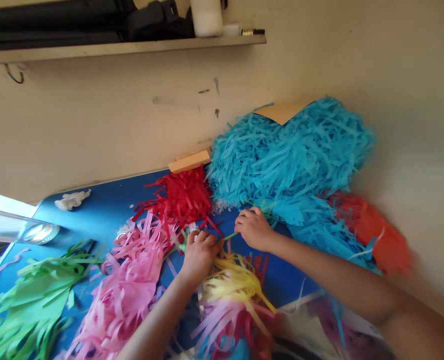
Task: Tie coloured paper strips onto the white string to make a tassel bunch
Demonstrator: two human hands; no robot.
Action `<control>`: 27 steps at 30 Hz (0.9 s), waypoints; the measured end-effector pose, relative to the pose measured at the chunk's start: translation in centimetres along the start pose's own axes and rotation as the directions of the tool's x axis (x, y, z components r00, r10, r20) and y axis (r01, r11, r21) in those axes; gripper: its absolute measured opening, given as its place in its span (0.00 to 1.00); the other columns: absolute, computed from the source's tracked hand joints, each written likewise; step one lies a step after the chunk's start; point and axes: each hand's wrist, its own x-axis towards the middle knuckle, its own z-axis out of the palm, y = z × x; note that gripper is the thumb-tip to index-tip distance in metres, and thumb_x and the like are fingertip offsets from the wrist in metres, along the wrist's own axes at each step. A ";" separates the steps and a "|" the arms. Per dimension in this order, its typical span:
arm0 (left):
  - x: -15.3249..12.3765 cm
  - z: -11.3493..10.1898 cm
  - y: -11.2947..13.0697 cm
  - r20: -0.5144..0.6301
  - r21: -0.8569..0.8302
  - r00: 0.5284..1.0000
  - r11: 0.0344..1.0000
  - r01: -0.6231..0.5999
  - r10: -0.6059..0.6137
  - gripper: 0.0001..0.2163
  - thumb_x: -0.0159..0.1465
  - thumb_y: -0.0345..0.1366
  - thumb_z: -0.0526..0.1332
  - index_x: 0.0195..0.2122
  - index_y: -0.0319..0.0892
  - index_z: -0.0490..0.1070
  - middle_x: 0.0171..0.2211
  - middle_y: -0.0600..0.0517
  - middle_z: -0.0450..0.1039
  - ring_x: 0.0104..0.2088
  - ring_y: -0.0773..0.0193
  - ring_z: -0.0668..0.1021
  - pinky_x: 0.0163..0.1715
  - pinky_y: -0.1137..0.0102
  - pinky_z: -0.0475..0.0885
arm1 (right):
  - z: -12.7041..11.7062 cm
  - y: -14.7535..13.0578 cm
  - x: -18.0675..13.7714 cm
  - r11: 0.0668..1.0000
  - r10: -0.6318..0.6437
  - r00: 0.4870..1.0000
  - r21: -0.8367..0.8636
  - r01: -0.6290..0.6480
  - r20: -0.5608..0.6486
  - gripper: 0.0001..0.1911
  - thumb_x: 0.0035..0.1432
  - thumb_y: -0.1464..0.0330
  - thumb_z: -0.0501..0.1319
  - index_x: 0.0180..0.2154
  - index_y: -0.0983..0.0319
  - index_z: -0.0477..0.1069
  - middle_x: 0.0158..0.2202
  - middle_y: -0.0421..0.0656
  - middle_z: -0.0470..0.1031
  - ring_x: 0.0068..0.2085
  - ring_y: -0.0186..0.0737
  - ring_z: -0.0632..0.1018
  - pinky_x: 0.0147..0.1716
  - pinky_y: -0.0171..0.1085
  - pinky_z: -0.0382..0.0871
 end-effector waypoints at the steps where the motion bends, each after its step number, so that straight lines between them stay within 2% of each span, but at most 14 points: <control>1: 0.1 0.0 0.0 -0.001 0.004 1.000 1.000 -0.015 0.015 0.13 0.64 0.31 0.59 0.44 0.56 0.77 0.38 0.51 0.78 0.42 0.54 0.73 0.49 0.55 0.59 | 0.0 -0.3 0.0 0.998 -0.062 0.998 -0.024 0.062 -0.003 0.07 0.58 0.73 0.61 0.36 0.57 0.77 0.43 0.43 0.78 0.52 0.47 0.69 0.51 0.48 0.49; 4: 0.6 0.0 0.1 -0.017 0.012 0.999 0.999 -0.045 0.045 0.12 0.63 0.31 0.60 0.42 0.53 0.78 0.37 0.49 0.79 0.42 0.54 0.74 0.49 0.54 0.59 | 0.7 -0.8 0.4 0.959 -0.260 0.965 -0.111 0.261 0.027 0.07 0.62 0.70 0.59 0.40 0.59 0.76 0.43 0.44 0.78 0.46 0.44 0.72 0.47 0.46 0.54; 7: 0.9 0.4 0.3 -0.066 0.018 0.997 0.999 -0.047 0.048 0.08 0.62 0.31 0.61 0.37 0.48 0.79 0.33 0.49 0.78 0.40 0.55 0.75 0.49 0.53 0.59 | 1.8 -0.8 1.1 0.916 -0.355 0.932 -0.176 0.362 0.069 0.11 0.64 0.73 0.55 0.33 0.64 0.75 0.35 0.47 0.77 0.38 0.42 0.72 0.43 0.44 0.56; 12: 1.3 1.4 0.6 -0.252 0.047 0.967 0.998 -0.039 0.050 0.10 0.64 0.29 0.58 0.30 0.45 0.77 0.26 0.51 0.77 0.31 0.61 0.75 0.45 0.58 0.62 | 2.0 -1.2 2.0 0.891 -0.389 0.920 -0.235 0.387 0.042 0.13 0.64 0.76 0.53 0.30 0.66 0.74 0.31 0.47 0.77 0.34 0.40 0.73 0.41 0.43 0.58; 15: 1.3 0.3 0.6 -0.393 0.084 0.918 0.996 -0.027 0.058 0.10 0.64 0.27 0.57 0.30 0.43 0.75 0.27 0.52 0.77 0.29 0.63 0.76 0.43 0.61 0.62 | 0.5 -2.5 1.7 0.899 -0.362 0.932 -0.271 0.344 -0.018 0.12 0.65 0.74 0.54 0.31 0.66 0.74 0.31 0.46 0.77 0.33 0.39 0.74 0.39 0.42 0.59; 17: 0.8 -1.8 0.7 -0.473 0.100 0.878 0.995 -0.023 0.068 0.08 0.65 0.27 0.57 0.33 0.43 0.75 0.30 0.53 0.79 0.31 0.63 0.77 0.44 0.61 0.62 | -1.5 -4.0 1.1 0.960 -0.259 0.956 -0.146 0.240 -0.137 0.11 0.66 0.72 0.54 0.35 0.64 0.75 0.35 0.45 0.79 0.36 0.39 0.76 0.39 0.41 0.59; 18: 0.4 -3.2 0.9 -0.510 0.102 0.856 0.994 -0.035 0.082 0.07 0.65 0.27 0.58 0.36 0.43 0.74 0.31 0.53 0.80 0.32 0.64 0.78 0.46 0.60 0.61 | -2.7 -4.8 0.8 0.984 -0.175 0.967 0.007 0.179 -0.186 0.12 0.67 0.70 0.54 0.36 0.63 0.76 0.37 0.44 0.79 0.37 0.39 0.76 0.40 0.40 0.59; 19: -0.1 -4.8 1.2 -0.540 0.105 0.835 0.993 -0.053 0.101 0.06 0.65 0.27 0.58 0.38 0.44 0.73 0.33 0.54 0.80 0.34 0.65 0.79 0.48 0.60 0.60 | -4.1 -5.5 0.4 0.968 -0.076 0.977 0.219 0.119 -0.198 0.13 0.67 0.68 0.54 0.37 0.61 0.77 0.38 0.43 0.80 0.39 0.39 0.77 0.40 0.39 0.60; 20: -0.5 -6.4 1.5 -0.571 0.104 0.810 0.990 -0.091 0.135 0.06 0.65 0.26 0.59 0.40 0.44 0.73 0.34 0.54 0.81 0.34 0.66 0.79 0.50 0.59 0.60 | -5.5 -6.2 0.2 0.893 -0.002 0.989 0.446 0.069 -0.149 0.15 0.67 0.65 0.53 0.36 0.61 0.78 0.38 0.42 0.80 0.39 0.39 0.77 0.39 0.38 0.61; 21: -1.0 -8.0 1.9 -0.595 0.114 0.783 0.984 -0.138 0.179 0.07 0.65 0.26 0.60 0.41 0.43 0.72 0.34 0.54 0.81 0.34 0.66 0.79 0.52 0.59 0.59 | -6.8 -6.8 0.0 0.762 0.016 0.999 0.647 0.019 -0.049 0.16 0.66 0.62 0.55 0.34 0.62 0.78 0.35 0.42 0.80 0.36 0.39 0.76 0.36 0.37 0.62; 23: -1.6 -10.6 2.7 -0.622 0.133 0.743 0.968 -0.211 0.247 0.08 0.64 0.25 0.61 0.43 0.42 0.72 0.34 0.53 0.81 0.34 0.66 0.80 0.55 0.57 0.58 | -8.8 -7.6 0.0 0.435 -0.027 0.991 0.894 -0.104 0.129 0.18 0.59 0.56 0.61 0.30 0.64 0.78 0.30 0.41 0.78 0.31 0.36 0.74 0.32 0.35 0.62; 25: -2.0 -12.1 3.6 -0.639 0.132 0.721 0.961 -0.241 0.269 0.09 0.64 0.24 0.60 0.43 0.40 0.72 0.34 0.51 0.81 0.35 0.65 0.80 0.56 0.56 0.59 | -9.5 -8.3 0.1 0.150 -0.064 0.976 0.969 -0.196 0.208 0.19 0.48 0.54 0.69 0.27 0.65 0.76 0.25 0.39 0.75 0.27 0.33 0.71 0.31 0.33 0.62; 27: -2.3 -12.7 4.5 -0.663 0.088 0.717 0.973 -0.214 0.217 0.08 0.64 0.24 0.60 0.42 0.40 0.73 0.34 0.51 0.81 0.34 0.65 0.80 0.56 0.57 0.60 | -9.1 -9.0 0.0 -0.015 -0.053 0.975 0.976 -0.218 0.217 0.20 0.40 0.55 0.73 0.25 0.65 0.75 0.21 0.37 0.72 0.24 0.29 0.68 0.28 0.31 0.60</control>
